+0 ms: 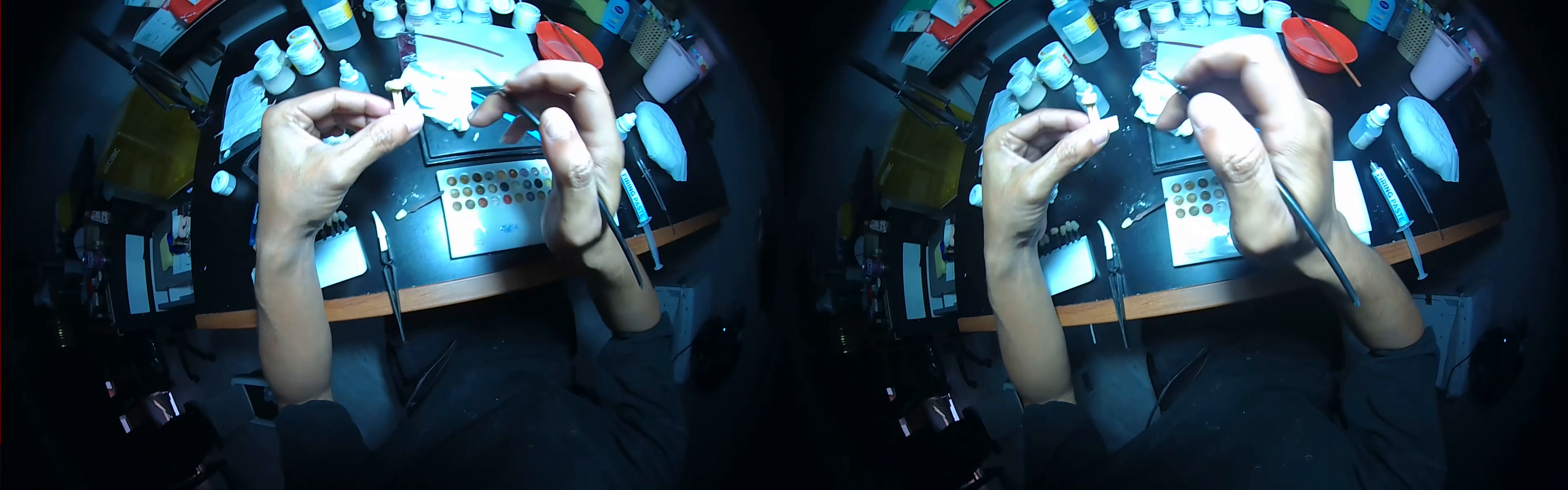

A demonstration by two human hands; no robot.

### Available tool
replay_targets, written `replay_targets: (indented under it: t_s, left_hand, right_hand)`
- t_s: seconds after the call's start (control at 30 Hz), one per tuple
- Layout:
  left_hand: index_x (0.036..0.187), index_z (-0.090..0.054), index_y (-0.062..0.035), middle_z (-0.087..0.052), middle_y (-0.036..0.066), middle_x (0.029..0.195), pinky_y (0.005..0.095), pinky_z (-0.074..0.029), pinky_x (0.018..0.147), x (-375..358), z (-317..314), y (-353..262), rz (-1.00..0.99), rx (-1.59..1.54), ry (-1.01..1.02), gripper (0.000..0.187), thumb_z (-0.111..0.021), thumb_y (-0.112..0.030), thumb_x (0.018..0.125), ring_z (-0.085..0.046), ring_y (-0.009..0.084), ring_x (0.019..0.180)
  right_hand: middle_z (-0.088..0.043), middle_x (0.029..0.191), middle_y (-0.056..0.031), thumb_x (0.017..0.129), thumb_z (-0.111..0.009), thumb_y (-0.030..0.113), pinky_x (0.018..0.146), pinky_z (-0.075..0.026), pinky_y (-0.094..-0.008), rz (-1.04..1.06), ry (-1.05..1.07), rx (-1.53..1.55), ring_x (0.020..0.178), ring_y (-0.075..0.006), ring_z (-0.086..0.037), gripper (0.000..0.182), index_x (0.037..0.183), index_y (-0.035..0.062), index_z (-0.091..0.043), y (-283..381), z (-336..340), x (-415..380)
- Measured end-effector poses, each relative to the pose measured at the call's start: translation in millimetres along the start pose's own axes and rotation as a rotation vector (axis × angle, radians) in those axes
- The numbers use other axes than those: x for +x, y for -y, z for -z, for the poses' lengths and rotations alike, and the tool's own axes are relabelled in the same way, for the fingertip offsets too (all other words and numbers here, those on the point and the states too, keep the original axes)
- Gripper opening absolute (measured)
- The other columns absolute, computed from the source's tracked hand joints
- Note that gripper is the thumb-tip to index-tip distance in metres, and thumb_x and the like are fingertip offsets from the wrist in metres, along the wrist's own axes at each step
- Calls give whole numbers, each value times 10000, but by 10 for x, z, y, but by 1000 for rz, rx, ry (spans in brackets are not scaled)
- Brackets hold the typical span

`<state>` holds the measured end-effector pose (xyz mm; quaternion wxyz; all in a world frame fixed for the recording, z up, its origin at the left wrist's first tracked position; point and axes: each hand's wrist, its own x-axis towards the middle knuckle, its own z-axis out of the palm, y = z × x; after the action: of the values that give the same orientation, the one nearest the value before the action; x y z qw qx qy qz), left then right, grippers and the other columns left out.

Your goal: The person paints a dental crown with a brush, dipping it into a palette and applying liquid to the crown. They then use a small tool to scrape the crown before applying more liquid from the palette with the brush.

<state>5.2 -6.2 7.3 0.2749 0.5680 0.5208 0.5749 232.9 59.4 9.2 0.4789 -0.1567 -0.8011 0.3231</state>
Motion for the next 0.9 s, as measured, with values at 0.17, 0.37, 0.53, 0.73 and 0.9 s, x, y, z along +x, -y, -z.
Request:
replay_targets:
  t_s: [0.17,0.37,0.53,0.73,0.9]
  left_hand:
    - [929,-718,37,-735,110,850,228,-564,758,-30,-33,-43,50,46,69,181,-808,-58,803,-705,118,782]
    - [930,-727,28,-736,108,835,224,-565,741,-29,-71,-70,106,88,88,183,-814,-72,802,-705,115,770]
    - [929,-728,30,-738,113,832,224,-566,740,-29,-78,-56,111,95,85,184,-813,-74,803,-709,120,763]
    - [931,-728,29,-739,113,833,228,-566,748,-32,-86,-66,126,72,86,190,-817,-73,797,-712,122,767]
    - [872,-744,22,-718,73,748,199,-513,669,-34,-107,-46,119,12,45,274,-892,-170,745,-663,82,700]
  right_hand:
    - [-673,1007,-183,918,-456,6,782,-483,-233,72,-138,40,915,-181,-693,257,1131,-82,-569,-76,74,-169]
    - [-691,863,-136,867,-604,31,742,-537,-259,155,-185,-8,803,-171,-694,144,954,-53,-683,-165,81,-206]
    - [-630,920,-171,879,-522,23,761,-550,-289,157,-141,1,798,-184,-679,211,994,-95,-654,-196,84,-223]
    - [-601,959,-188,890,-474,2,770,-560,-295,176,-99,1,790,-189,-674,238,1023,-112,-634,-236,85,-238]
    - [-597,959,-187,892,-475,-7,767,-559,-289,142,-101,-2,789,-187,-672,230,1019,-114,-635,-192,70,-242]
